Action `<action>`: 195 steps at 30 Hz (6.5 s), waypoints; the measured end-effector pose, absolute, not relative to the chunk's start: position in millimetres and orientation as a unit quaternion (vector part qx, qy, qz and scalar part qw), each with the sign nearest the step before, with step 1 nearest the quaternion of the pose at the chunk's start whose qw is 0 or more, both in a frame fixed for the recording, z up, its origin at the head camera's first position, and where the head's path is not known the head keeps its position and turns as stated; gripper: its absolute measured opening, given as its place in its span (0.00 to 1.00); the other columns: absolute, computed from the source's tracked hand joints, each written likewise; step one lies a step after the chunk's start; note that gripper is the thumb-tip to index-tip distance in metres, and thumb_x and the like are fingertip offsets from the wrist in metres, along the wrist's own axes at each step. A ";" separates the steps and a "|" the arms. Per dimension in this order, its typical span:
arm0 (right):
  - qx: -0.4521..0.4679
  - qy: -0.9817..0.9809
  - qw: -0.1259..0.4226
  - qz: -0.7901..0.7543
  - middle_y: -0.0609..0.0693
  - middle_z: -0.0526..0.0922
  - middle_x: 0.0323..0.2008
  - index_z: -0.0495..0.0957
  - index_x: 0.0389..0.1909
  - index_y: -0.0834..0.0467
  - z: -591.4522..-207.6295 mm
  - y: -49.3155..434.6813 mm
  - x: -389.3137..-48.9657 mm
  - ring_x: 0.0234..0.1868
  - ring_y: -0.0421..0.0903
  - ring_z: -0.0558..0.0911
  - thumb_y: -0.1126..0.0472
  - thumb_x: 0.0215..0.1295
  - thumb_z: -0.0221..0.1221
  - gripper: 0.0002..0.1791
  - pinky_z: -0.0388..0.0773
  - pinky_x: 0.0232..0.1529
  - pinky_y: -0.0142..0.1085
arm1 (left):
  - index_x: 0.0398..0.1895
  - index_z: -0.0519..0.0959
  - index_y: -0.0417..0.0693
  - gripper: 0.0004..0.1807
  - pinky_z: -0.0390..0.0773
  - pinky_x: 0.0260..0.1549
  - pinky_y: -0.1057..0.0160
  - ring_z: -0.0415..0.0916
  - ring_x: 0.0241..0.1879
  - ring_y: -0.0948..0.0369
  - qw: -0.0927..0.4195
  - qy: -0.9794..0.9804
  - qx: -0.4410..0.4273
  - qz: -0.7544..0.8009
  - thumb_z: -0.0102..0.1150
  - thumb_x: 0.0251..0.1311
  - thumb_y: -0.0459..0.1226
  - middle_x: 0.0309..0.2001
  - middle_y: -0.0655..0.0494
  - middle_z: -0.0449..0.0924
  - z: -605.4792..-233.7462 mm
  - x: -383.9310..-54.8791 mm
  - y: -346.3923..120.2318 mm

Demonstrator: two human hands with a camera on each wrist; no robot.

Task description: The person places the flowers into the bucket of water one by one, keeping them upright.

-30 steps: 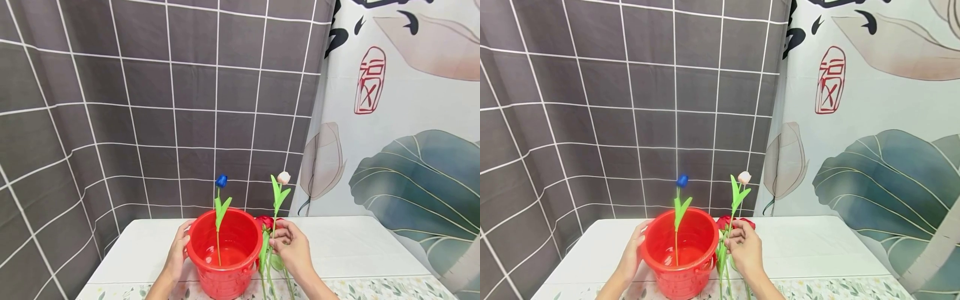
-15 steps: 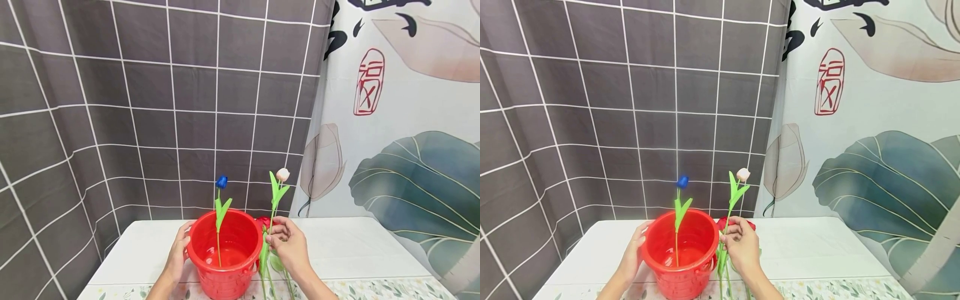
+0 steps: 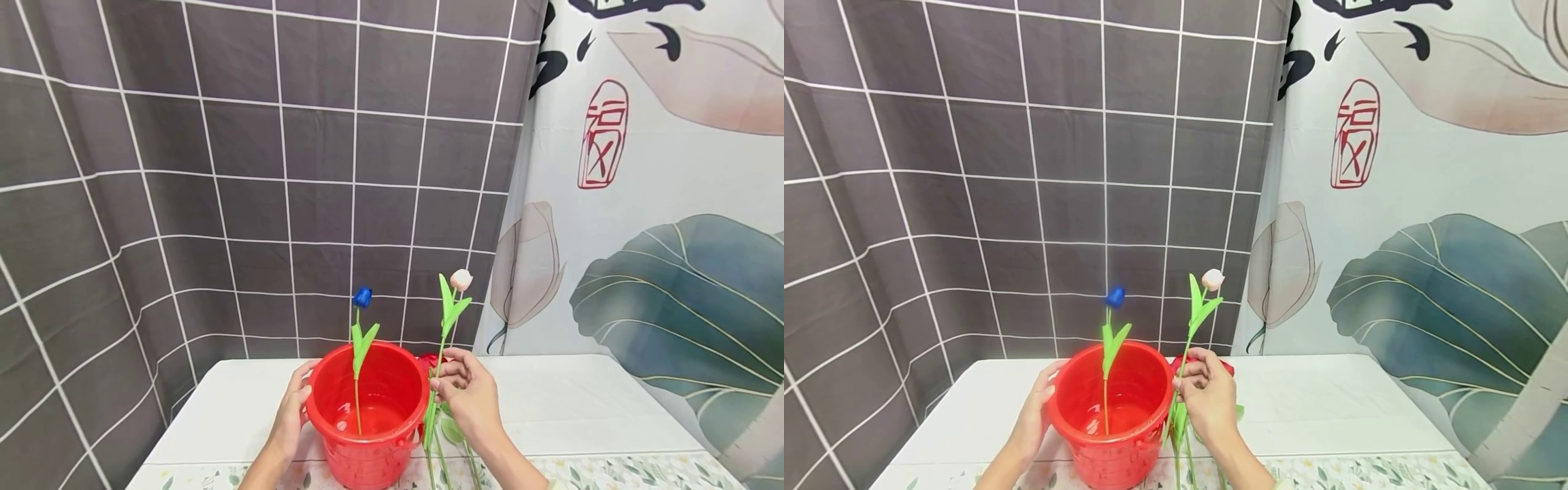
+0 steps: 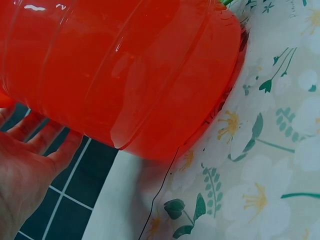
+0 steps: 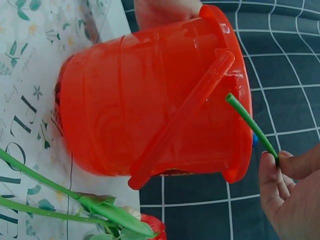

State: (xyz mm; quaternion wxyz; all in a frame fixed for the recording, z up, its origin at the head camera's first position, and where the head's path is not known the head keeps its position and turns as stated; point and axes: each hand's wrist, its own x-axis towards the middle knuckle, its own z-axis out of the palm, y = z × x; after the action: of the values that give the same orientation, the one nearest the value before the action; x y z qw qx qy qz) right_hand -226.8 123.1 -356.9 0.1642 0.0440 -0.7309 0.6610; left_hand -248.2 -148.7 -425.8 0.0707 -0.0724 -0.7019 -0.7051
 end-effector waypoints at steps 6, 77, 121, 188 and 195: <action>0.045 -0.726 0.168 0.666 0.59 0.80 0.34 0.72 0.54 0.64 -356.4 122.4 -227.5 0.28 0.42 0.81 0.79 0.52 0.62 0.26 0.81 0.28 0.35 | 0.70 0.58 0.46 0.27 0.76 0.48 0.57 0.66 0.61 0.44 0.078 -0.701 -0.082 -0.704 0.34 0.67 0.37 0.65 0.41 0.63 -426.1 -248.4 -149.5; 0.094 -0.731 0.208 0.643 0.57 0.83 0.35 0.76 0.51 0.59 -349.8 86.3 -236.6 0.30 0.45 0.81 0.79 0.51 0.63 0.25 0.81 0.30 0.33 | 0.69 0.59 0.45 0.27 0.76 0.47 0.58 0.68 0.59 0.44 0.085 -0.699 -0.085 -0.705 0.31 0.66 0.35 0.63 0.38 0.66 -426.8 -249.6 -151.0; 0.156 -0.794 0.173 0.561 0.54 0.81 0.27 0.80 0.34 0.61 -354.2 90.0 -228.8 0.25 0.43 0.81 0.73 0.57 0.62 0.06 0.80 0.29 0.30 | 0.69 0.59 0.44 0.27 0.77 0.47 0.59 0.71 0.57 0.47 0.091 -0.697 -0.091 -0.706 0.29 0.66 0.35 0.62 0.37 0.67 -427.2 -248.8 -151.2; 0.070 -0.879 -0.049 0.469 0.54 0.72 0.30 0.67 0.46 0.70 -413.5 202.1 -207.3 0.26 0.46 0.76 0.80 0.50 0.58 0.21 0.80 0.21 0.41 | 0.69 0.59 0.44 0.27 0.77 0.47 0.61 0.69 0.59 0.48 0.090 -0.702 -0.092 -0.700 0.30 0.66 0.35 0.64 0.39 0.64 -425.3 -247.4 -150.8; 0.109 -0.894 -0.055 0.430 0.50 0.71 0.26 0.66 0.34 0.64 -430.3 208.0 -208.9 0.24 0.46 0.74 0.79 0.43 0.60 0.17 0.73 0.25 0.38 | 0.69 0.59 0.44 0.27 0.77 0.47 0.62 0.71 0.56 0.55 0.093 -0.703 -0.097 -0.699 0.30 0.66 0.35 0.63 0.38 0.65 -425.2 -246.9 -151.1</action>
State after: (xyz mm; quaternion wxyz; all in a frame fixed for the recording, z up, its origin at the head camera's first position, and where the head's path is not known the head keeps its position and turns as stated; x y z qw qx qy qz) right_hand -208.9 208.0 -430.3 -0.0545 0.1094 -0.8945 0.4301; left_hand -246.9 -151.1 -425.2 0.0929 -0.0972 -0.7028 -0.6986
